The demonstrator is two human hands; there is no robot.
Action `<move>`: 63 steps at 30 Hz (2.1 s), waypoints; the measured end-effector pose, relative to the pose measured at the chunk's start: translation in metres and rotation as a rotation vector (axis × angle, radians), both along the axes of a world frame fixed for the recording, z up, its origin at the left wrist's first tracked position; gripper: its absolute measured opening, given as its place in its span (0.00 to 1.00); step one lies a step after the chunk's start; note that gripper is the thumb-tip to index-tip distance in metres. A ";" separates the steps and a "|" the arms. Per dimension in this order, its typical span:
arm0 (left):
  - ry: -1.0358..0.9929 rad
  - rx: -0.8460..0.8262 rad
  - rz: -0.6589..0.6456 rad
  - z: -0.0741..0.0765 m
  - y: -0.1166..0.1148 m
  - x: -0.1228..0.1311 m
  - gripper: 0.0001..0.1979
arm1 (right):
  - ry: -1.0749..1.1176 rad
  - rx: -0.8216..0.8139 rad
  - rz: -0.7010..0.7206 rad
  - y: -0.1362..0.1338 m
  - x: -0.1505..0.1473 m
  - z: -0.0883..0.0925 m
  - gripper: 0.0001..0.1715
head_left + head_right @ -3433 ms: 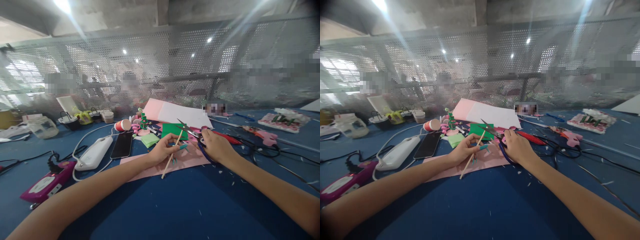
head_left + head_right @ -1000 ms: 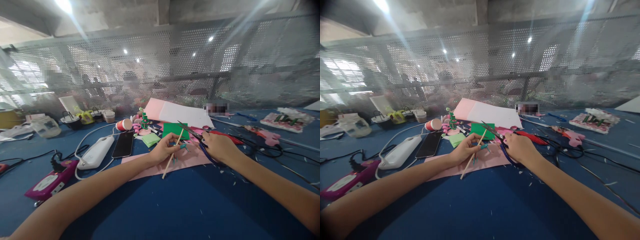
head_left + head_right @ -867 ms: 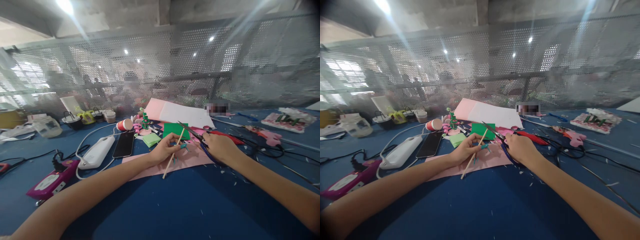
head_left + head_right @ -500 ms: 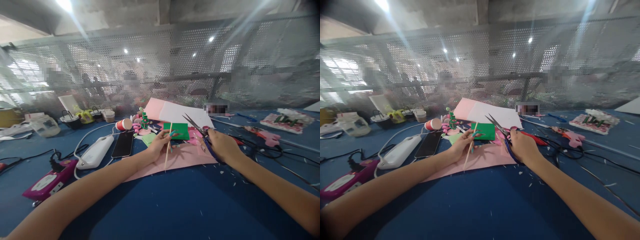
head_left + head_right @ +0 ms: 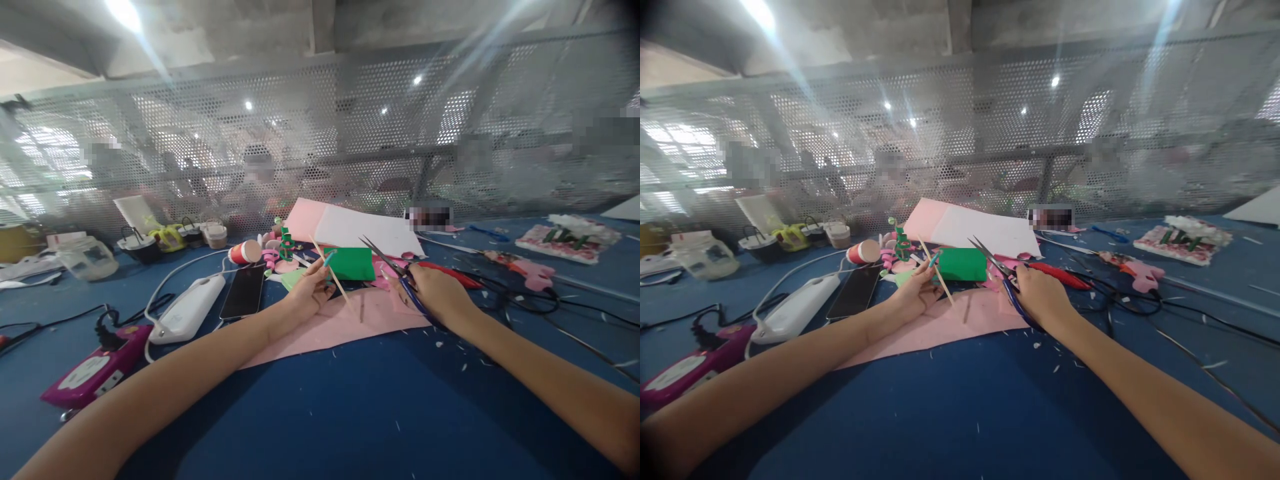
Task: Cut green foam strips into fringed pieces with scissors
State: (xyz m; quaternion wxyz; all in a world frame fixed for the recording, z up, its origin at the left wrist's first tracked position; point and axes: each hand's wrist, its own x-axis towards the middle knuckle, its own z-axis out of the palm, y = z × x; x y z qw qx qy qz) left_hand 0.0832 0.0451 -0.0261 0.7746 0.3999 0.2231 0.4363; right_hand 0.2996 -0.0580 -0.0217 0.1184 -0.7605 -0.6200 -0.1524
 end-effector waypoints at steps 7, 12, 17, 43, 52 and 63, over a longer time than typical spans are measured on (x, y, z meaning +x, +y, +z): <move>0.054 0.116 -0.022 0.002 -0.003 0.001 0.11 | 0.050 -0.003 -0.011 -0.001 0.001 0.003 0.30; 0.033 -0.042 -0.028 0.009 -0.002 -0.002 0.08 | 0.053 0.010 -0.013 0.000 0.000 0.001 0.30; -0.014 -0.115 -0.013 0.010 -0.001 -0.004 0.08 | 0.070 -0.014 -0.008 0.000 0.001 0.001 0.29; -0.033 -0.095 -0.040 0.004 -0.002 0.000 0.05 | 0.155 -0.027 -0.058 0.000 -0.001 0.000 0.30; -0.038 -0.099 0.026 0.004 -0.003 0.002 0.06 | 0.183 -0.008 -0.062 0.000 0.000 0.001 0.30; -0.041 -0.076 0.102 0.003 -0.003 0.005 0.08 | 0.193 -0.009 -0.066 -0.001 -0.001 0.001 0.29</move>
